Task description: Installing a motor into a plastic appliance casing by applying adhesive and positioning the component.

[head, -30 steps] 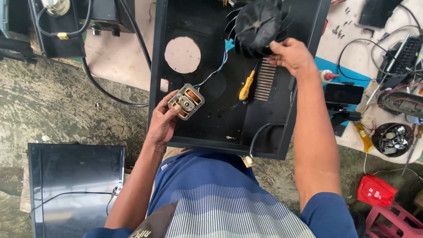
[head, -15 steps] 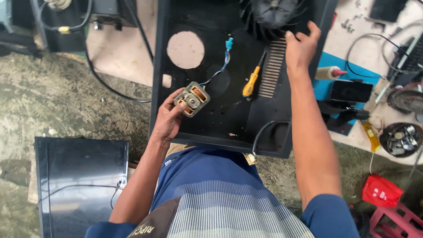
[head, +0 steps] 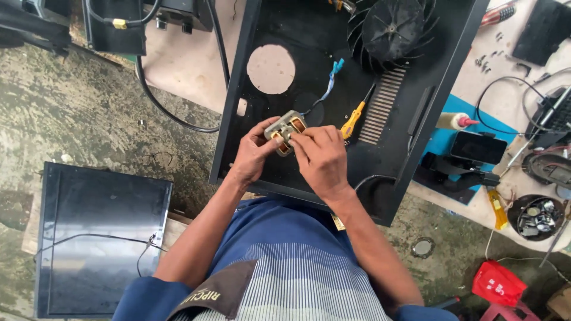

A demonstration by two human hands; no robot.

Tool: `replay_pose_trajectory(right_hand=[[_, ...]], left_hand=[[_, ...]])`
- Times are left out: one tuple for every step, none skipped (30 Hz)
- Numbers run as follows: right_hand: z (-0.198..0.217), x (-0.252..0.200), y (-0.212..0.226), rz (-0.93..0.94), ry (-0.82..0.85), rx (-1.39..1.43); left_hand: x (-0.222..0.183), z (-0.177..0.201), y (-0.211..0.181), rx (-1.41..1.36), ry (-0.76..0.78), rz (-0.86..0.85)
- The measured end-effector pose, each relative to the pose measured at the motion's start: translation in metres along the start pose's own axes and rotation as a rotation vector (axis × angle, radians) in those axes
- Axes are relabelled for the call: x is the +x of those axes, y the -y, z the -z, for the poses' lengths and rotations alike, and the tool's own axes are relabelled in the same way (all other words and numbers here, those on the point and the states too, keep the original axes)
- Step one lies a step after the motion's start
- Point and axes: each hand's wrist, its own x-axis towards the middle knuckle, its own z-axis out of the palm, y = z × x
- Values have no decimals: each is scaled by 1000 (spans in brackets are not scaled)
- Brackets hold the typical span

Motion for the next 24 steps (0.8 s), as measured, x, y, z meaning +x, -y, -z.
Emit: replay_pose_trajectory(right_hand=[[0, -1, 2, 6, 2, 3], [0, -2, 4, 17, 13, -4], [0, -2, 6, 27, 22, -12], [2, -2, 8, 31, 22, -11], [3, -3, 9, 31, 28, -19], [5, -5, 11, 31, 33, -26], [4, -8, 11, 35, 33, -27], [4, -11, 12, 40, 31, -37], [3, -13, 12, 45, 28, -48], [1, -13, 12, 47, 26, -49], [0, -15, 13, 49, 23, -59], [-1, -17, 14, 50, 20, -69], [0, -17, 16, 49, 20, -71], [0, -17, 17, 51, 25, -85], [1, -17, 20, 52, 33, -99], [1, -20, 21, 49, 33, -101], [0, -20, 20, 22, 31, -87], [-1, -20, 20, -4, 29, -73], [-1, -20, 21, -3, 29, -73], [-1, -20, 22, -33, 28, -77], [-2, -20, 23, -62, 26, -82], [-3, -21, 23, -60, 25, -81], [-4, -21, 22, -77, 24, -93], [-4, -22, 22, -94, 24, -105]], left_hand=[[-2, -1, 3, -2, -4, -5], [-3, -2, 6, 21, 0, 6], [-4, -2, 8, 45, 6, 17], [-5, -3, 7, 44, 4, 12], [-8, -3, 7, 52, 5, 23], [-11, -4, 6, 59, 5, 34], [-14, -3, 8, 58, 5, 32], [-16, -3, 9, 62, 2, 38], [-18, -3, 9, 67, 0, 43], [-17, -2, 9, 66, 2, 40], [-18, -1, 10, 63, -3, 41], [-20, 0, 11, 59, -8, 42], [-21, -2, 9, 59, -6, 44], [-22, -3, 7, 61, -11, 36], [-24, -5, 6, 63, -16, 31], [-27, -7, 2, 64, -14, 35], [-28, -10, -2, 69, -17, 40], [-28, -13, -7, 74, -19, 45], [-28, -13, -6, 74, -20, 44], [-27, -14, -6, 78, -16, 43], [-27, -13, -6, 82, -13, 41], [-27, -13, -5, 82, -14, 39], [-27, -13, -4, 79, -13, 43], [-26, -13, -2, 76, -13, 48]])
